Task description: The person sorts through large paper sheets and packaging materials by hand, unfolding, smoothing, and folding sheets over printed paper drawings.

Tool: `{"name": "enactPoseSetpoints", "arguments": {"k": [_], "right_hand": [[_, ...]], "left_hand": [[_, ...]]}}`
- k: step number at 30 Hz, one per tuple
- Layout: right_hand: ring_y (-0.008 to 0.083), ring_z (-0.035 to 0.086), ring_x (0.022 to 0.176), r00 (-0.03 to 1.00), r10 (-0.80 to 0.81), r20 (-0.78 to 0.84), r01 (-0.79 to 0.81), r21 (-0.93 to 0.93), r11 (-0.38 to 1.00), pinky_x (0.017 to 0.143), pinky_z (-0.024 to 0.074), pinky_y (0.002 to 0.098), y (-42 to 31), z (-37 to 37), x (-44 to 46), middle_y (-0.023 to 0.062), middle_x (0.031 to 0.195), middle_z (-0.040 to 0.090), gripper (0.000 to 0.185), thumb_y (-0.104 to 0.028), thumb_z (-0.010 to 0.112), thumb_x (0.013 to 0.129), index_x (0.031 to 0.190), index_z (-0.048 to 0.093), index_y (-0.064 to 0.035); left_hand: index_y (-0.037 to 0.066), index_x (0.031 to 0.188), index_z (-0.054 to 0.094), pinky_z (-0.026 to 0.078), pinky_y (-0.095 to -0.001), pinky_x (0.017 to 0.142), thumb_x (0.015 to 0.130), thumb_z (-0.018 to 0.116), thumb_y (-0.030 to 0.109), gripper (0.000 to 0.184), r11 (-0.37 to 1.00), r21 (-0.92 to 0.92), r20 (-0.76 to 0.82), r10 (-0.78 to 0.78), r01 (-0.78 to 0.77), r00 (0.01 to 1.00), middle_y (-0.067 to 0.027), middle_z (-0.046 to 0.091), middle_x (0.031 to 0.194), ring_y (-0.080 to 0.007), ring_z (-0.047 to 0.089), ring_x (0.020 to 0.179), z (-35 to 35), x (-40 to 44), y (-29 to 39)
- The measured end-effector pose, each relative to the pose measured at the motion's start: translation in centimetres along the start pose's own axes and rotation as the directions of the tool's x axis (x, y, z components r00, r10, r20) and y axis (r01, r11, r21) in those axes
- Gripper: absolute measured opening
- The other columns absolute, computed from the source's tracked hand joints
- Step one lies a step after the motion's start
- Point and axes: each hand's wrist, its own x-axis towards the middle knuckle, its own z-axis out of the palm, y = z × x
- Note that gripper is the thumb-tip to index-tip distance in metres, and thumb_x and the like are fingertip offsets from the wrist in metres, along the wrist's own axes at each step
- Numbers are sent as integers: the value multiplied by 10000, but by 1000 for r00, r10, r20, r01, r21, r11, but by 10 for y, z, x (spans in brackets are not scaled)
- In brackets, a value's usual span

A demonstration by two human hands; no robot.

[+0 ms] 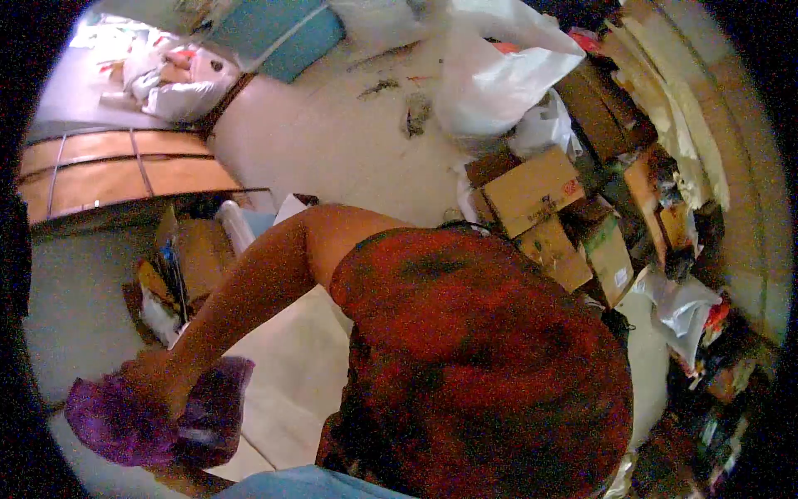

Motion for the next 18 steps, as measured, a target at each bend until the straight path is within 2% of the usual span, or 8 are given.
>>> {"name": "enactPoseSetpoints", "arguments": {"k": [1, 4, 5, 7, 9, 10, 14, 18], "right_hand": [[350, 625, 907, 997, 56, 47, -55, -19, 998, 757, 507, 439, 13, -17, -9, 200, 925, 632, 471, -366, 723, 562, 857, 615, -15], [343, 635, 827, 972, 99, -214, -94, 30, 995, 700, 510, 418, 59, -63, -49, 177, 910, 640, 421, -303, 745, 522, 830, 617, -46], [359, 630, 826, 969, 241, -49, -245, -114, 963, 694, 510, 423, 53, -103, -67, 175, 905, 639, 452, -287, 768, 501, 857, 614, -55], [371, 618, 871, 928, 343, -148, -354, -56, 934, 724, 500, 438, 73, -167, -112, 182, 943, 631, 529, -287, 790, 491, 932, 600, -64], [360, 563, 1000, 808, 238, -539, -382, -171, 908, 855, 437, 448, 129, -193, -167, 191, 1061, 595, 583, -325, 745, 571, 1055, 571, -50], [355, 536, 1065, 694, 170, -699, -424, -207, 882, 920, 405, 452, 157, -206, -194, 196, 1120, 577, 612, -344, 723, 610, 1117, 556, -43], [327, 536, 1056, 544, 72, -836, -660, -373, 652, 946, 399, 426, 194, -369, -342, 163, 1135, 579, 591, -337, 713, 685, 1168, 547, -40], [287, 545, 1006, 427, -300, -853, -490, -497, 716, 894, 428, 391, 202, -489, -443, 149, 1100, 577, 475, -264, 661, 777, 1176, 538, -38]], "left_hand": [[38, 1362, 398, 247, -458, 1096, 858, 589, 283, 592, 997, -65, 23, 38, -36, 999, -174, 384, 1408, -347, 359, 1297, 6, 13, 23], [37, 1357, 409, 260, -449, 1095, 884, 572, 307, 568, 947, -281, 77, 181, -153, 981, -177, 390, 1403, -346, 368, 1290, 34, 48, 109], [37, 1355, 413, 264, -446, 1094, 893, 567, 315, 561, 917, -349, 90, 239, -194, 967, -178, 392, 1402, -346, 370, 1288, 46, 59, 139], [37, 1352, 420, 272, -440, 1093, 910, 556, 330, 547, 831, -450, 69, 396, -326, 915, -180, 396, 1398, -345, 376, 1283, 55, 77, 205], [31, 1308, 485, 290, -464, 1054, 927, 532, 276, 456, 738, -409, 3, 590, -537, 808, -189, 426, 1374, -344, 389, 1275, 36, 91, 301], [43, 1287, 514, 285, -457, 1060, 914, 556, 252, 430, 683, -538, -4, 584, -494, 812, -175, 445, 1367, -335, 379, 1285, 41, 93, 317], [57, 1243, 559, 289, -453, 1064, 906, 552, 196, 365, 723, -497, 151, 616, -479, 773, -144, 482, 1344, -317, 405, 1270, 85, 91, 321], [73, 1202, 592, 305, -455, 1055, 905, 539, 163, 315, 728, -631, 306, 552, -269, 775, -133, 513, 1315, -311, 438, 1244, 127, 74, 321]]}}
